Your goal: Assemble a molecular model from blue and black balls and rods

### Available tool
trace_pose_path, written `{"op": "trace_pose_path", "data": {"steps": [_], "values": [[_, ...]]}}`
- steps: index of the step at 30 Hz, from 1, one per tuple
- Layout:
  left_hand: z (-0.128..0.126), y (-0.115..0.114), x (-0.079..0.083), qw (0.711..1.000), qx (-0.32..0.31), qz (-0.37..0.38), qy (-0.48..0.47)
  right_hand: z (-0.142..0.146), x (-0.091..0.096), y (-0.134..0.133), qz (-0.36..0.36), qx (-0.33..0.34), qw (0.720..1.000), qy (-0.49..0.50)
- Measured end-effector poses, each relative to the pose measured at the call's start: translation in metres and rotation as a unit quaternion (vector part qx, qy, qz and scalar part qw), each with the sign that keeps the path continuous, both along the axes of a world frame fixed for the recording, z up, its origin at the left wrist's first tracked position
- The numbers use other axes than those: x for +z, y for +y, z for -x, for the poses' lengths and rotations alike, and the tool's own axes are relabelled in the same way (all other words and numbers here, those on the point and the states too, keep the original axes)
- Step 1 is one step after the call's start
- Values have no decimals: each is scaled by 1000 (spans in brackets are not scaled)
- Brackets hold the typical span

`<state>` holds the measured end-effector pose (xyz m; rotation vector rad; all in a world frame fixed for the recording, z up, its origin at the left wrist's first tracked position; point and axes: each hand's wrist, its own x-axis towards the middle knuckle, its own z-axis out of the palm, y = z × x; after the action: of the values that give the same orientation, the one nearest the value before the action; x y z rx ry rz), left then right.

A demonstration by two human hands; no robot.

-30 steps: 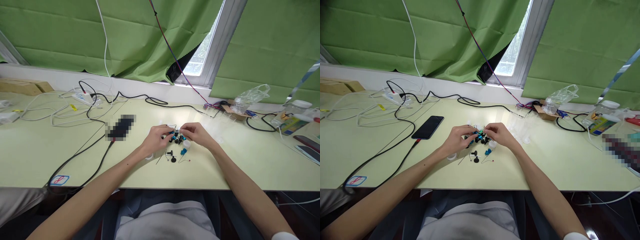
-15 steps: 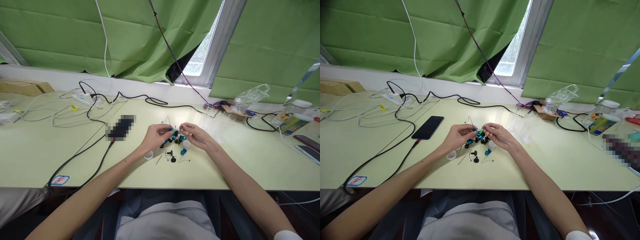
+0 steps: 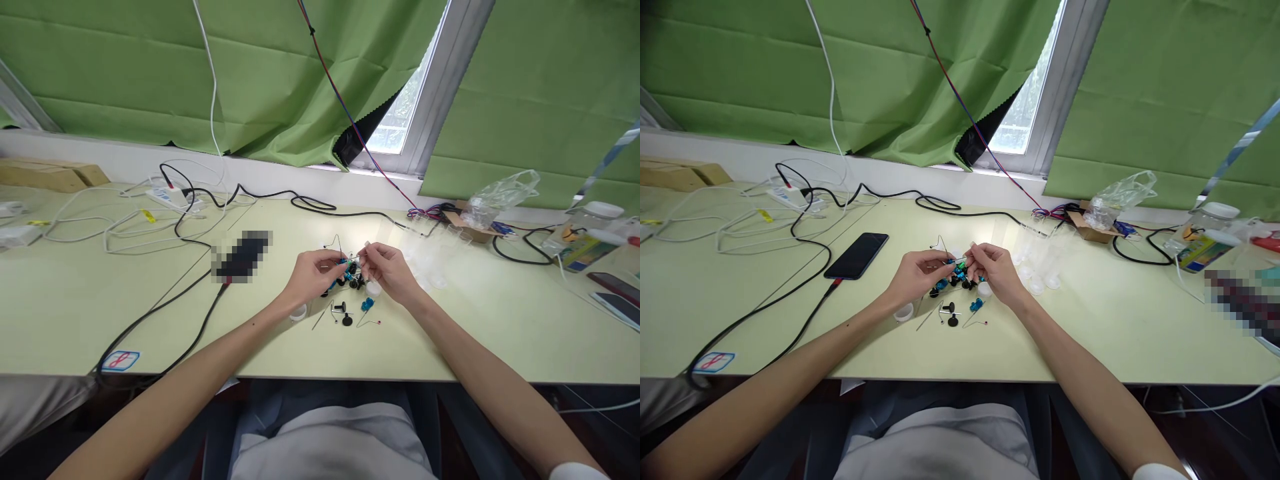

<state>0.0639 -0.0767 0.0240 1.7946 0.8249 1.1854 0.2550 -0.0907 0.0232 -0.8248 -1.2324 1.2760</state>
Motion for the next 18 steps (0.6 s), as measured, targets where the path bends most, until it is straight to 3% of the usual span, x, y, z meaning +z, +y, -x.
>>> {"op": "trace_pose_path", "data": {"steps": [6, 18], "values": [[-1, -1, -4, 998, 15, -62, 28, 2, 0, -1, 23, -16, 999, 19], [0, 2, -1, 1000, -1, 10, -28, 4, 0, 1, 74, 25, 991, 108]]}}
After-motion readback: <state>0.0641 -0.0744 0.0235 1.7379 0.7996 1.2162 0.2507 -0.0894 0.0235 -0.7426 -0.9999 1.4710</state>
